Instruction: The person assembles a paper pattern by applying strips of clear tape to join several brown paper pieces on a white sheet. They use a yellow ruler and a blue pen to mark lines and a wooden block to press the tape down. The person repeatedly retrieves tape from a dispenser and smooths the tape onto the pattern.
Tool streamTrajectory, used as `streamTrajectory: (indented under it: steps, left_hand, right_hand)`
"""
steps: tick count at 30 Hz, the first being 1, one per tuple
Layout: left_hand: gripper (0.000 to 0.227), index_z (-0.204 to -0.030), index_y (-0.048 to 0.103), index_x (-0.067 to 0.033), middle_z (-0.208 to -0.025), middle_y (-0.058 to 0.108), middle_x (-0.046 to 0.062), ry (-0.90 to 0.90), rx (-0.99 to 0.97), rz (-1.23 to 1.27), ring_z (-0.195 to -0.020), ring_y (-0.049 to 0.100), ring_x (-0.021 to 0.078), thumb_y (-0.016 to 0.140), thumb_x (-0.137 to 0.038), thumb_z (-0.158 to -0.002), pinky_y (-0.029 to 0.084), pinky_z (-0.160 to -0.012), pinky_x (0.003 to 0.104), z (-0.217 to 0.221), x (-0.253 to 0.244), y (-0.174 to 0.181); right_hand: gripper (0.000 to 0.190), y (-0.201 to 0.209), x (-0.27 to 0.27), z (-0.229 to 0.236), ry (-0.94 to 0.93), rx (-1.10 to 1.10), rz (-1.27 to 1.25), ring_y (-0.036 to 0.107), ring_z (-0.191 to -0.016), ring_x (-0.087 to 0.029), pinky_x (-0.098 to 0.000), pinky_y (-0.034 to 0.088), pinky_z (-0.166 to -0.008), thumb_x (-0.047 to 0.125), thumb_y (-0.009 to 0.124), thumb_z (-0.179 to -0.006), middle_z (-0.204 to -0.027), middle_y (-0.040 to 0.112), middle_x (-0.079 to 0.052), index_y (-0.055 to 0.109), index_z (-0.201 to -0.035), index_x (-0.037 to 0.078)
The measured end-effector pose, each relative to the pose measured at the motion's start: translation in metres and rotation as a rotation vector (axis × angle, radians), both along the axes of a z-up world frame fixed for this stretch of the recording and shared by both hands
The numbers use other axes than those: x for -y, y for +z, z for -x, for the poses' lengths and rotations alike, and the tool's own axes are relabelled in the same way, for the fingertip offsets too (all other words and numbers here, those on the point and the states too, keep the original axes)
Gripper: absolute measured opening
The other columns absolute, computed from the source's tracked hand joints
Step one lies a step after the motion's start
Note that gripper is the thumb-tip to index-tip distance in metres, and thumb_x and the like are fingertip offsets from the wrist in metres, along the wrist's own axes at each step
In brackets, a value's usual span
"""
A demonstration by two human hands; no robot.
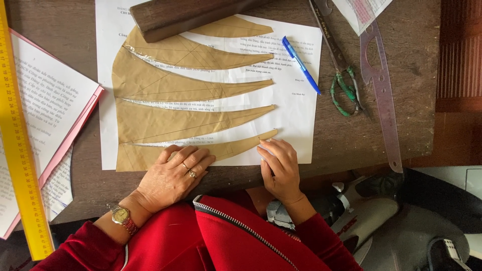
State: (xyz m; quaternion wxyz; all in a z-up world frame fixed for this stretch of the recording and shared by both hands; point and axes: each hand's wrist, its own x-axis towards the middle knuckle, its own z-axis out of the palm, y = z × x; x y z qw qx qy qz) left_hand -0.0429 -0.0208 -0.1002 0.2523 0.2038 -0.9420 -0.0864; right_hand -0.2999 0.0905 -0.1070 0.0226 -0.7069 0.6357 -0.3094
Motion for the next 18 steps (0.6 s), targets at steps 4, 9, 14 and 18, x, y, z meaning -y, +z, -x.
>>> streamTrajectory:
  steps: [4,9,14,18]
  left_hand:
    - [0.025,-0.116,0.061,-0.0147,-0.114,0.06,0.006,-0.003,-0.007,0.0,-0.107,0.056,0.0233,0.05,-0.024,-0.097,0.04,-0.094,0.038,0.001,0.0,-0.001]
    - [0.024,-0.116,0.061,-0.0191,-0.113,0.058,0.002,0.024,0.01,0.012,-0.106,0.054,0.0234,0.048,-0.029,-0.098,0.039,-0.09,0.038,0.004,0.0,-0.006]
    - [0.023,-0.114,0.061,-0.02,-0.111,0.057,0.002,-0.007,0.039,0.008,-0.106,0.052,0.0239,0.047,-0.028,-0.098,0.039,-0.089,0.038,0.007,0.003,-0.01]
    - [0.023,-0.114,0.061,-0.0199,-0.111,0.056,0.003,-0.026,0.065,-0.002,-0.107,0.051,0.025,0.045,-0.027,-0.098,0.039,-0.09,0.038,0.005,0.003,-0.013]
  right_hand:
    - [0.025,0.0,0.004,-0.001,-0.007,-0.02,-0.008,0.059,-0.114,-0.028,-0.046,0.041,-0.103,0.008,0.054,-0.092,-0.12,0.063,-0.005,0.066,-0.114,0.008]
    - [0.023,0.003,0.005,-0.002,-0.026,0.077,-0.037,0.06,-0.11,-0.025,-0.0438,0.041,-0.101,0.004,0.056,-0.091,-0.115,0.065,-0.004,0.069,-0.11,0.008]
    - [0.015,0.027,0.022,0.011,-0.247,0.434,-0.126,0.064,-0.082,-0.026,-0.0383,0.051,-0.079,0.001,0.058,-0.092,-0.095,0.066,-0.011,0.065,-0.105,0.001]
    - [0.02,0.021,0.031,0.035,-0.373,0.756,-0.423,0.051,-0.033,-0.012,-0.0228,0.043,-0.037,0.007,0.064,-0.092,-0.058,0.057,-0.009,0.057,-0.105,-0.006]
